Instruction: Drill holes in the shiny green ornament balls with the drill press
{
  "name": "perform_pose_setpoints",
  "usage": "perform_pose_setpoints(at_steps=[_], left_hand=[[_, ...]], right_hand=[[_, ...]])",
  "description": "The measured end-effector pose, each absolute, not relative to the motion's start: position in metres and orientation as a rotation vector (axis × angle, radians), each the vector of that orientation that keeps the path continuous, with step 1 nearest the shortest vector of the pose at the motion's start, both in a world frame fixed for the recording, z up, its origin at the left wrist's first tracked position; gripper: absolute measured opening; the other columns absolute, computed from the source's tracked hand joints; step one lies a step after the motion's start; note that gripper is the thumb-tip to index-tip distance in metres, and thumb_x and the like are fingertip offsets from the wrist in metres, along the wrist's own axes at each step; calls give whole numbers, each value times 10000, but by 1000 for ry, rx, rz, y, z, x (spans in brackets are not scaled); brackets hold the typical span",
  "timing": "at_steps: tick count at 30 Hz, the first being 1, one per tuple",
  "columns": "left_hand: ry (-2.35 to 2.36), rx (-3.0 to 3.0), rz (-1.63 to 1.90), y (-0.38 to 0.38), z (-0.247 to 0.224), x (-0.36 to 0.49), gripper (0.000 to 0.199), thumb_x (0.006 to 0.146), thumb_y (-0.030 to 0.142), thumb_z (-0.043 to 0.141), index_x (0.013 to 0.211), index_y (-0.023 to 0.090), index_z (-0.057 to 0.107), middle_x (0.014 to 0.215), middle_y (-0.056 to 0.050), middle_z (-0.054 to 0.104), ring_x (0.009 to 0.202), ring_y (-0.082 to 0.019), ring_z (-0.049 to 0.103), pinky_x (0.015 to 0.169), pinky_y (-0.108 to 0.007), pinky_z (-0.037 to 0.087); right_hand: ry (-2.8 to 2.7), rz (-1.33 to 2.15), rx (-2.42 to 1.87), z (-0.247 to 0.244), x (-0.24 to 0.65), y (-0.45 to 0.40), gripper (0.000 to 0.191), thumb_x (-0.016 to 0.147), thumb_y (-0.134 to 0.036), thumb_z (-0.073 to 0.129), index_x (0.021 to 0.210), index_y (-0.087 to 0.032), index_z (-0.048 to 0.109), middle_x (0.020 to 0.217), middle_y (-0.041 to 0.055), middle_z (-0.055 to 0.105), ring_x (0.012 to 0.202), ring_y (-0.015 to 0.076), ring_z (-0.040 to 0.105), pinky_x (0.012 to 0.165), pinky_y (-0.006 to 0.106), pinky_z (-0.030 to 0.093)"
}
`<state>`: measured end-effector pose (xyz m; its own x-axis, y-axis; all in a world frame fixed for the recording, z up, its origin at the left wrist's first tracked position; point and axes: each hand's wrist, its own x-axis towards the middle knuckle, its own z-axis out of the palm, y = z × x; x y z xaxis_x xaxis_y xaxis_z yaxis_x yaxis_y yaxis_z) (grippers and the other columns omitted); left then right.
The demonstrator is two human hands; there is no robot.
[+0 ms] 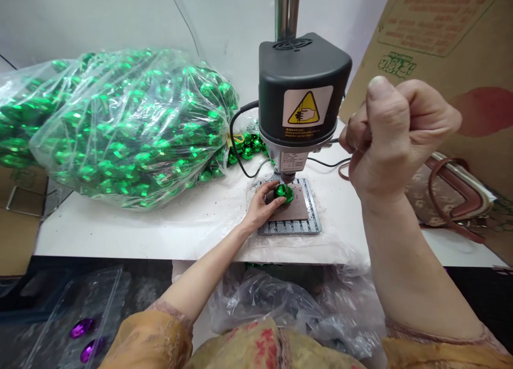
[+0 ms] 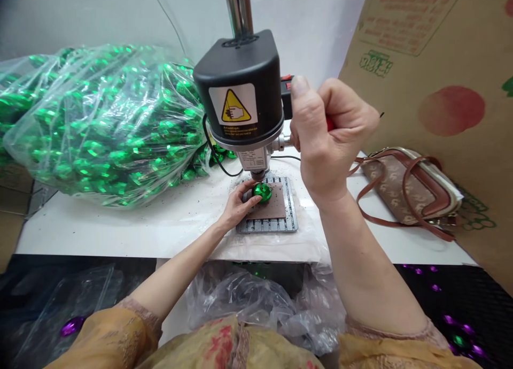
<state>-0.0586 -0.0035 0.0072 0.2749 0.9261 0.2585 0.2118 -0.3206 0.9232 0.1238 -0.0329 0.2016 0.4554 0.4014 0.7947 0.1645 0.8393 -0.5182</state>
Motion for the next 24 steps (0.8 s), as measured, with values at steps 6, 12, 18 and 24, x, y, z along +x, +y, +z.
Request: perform_pose_setpoints(at_steps=[6,12,18,24], left_hand=[[1015,1846,984,-13,12,-59,538,831,479,762,1296,253,615,1504,-119,525,1566,-340,225,1242,-516,245],[983,1816,995,-10,7,-57,550,808,456,792,1278,243,601,1381,-117,604,1492,-344,366,1226,-506,275],[973,1790,1019,-11,6,-56,530,803,439,804,1255,246,602,1313,-103,624,1358,-325,502,1180,-494,344],[965,1812,1032,-11,5,-56,522,815,438,794,1256,244,594,1316,-102,607,1298,-308,538,1149,-487,378]], right_hand=[[-1111,161,-592,201,124,-34,449,917,-235,585,569,-187,306,465,-85,354,426,-6,344,479,198,253],[-1099,148,-530,198,126,-29,478,871,-319,671,550,-215,333,421,-87,354,358,46,312,383,260,220],[-1071,89,-419,180,122,-33,495,883,-245,619,550,-205,255,450,-84,284,381,36,271,418,256,225],[-1085,27,-435,168,119,-37,476,891,-237,571,571,-192,220,459,-68,267,386,41,252,412,261,224]])
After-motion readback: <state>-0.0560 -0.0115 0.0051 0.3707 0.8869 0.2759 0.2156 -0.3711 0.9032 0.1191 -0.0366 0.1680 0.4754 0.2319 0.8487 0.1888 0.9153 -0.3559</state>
